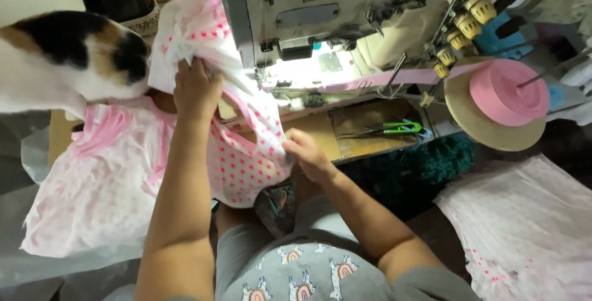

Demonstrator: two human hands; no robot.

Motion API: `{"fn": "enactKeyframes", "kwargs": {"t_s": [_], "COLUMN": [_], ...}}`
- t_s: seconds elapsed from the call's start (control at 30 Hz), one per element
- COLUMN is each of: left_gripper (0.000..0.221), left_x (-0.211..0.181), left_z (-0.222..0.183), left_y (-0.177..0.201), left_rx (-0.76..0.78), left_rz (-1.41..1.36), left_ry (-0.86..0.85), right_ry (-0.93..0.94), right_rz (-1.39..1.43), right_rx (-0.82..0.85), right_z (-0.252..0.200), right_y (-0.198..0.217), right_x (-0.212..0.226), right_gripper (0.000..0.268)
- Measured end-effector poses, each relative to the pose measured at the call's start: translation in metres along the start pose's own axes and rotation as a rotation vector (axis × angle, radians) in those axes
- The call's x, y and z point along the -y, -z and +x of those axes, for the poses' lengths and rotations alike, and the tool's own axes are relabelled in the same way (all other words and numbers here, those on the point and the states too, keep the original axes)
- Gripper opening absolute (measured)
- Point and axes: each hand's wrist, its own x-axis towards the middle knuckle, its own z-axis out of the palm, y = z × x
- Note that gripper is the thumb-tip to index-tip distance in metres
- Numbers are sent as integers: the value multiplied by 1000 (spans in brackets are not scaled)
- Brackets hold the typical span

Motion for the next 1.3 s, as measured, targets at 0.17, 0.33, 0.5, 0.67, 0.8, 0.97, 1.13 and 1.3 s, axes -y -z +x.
{"fn": "enactKeyframes", "kwargs": {"t_s": [0.17,0.33,0.5,0.67,0.8,0.97,1.13,1.3], "left_gripper": [52,65,90,50,37,38,53,42], "left_x": [21,-35,7,-4,-2,23,31,37], "left_z": [4,-159,-181,-133,-81,-8,-1,-135], "left_y": [-14,3,-32,25,20,-6,8,103], "left_rx": [54,-541,-327,-376,-342,-432,-338,-180], "left_rz": [-65,-23,-84,-68,-158,13,-88,-351], "left_ry": [63,-469,-533,-859,-757,-867,-754,-444], "right_ry": [231,301,359,569,633,841,449,658], "right_rz": [-254,-259,-224,-457,-658,-1324,-1307,-1132], "right_rx": [-70,-74,-66,-165,-232,-363,-241,12], "right_z": [30,4,5,30,49,58,47,21], "right_y": [-2,-3,-1,-19,-24,-33,-28,-22], "right_x": [-2,-2,-12,11,31,41,58,36], "right_gripper": [4,40,47,35,24,18,30,35]}}
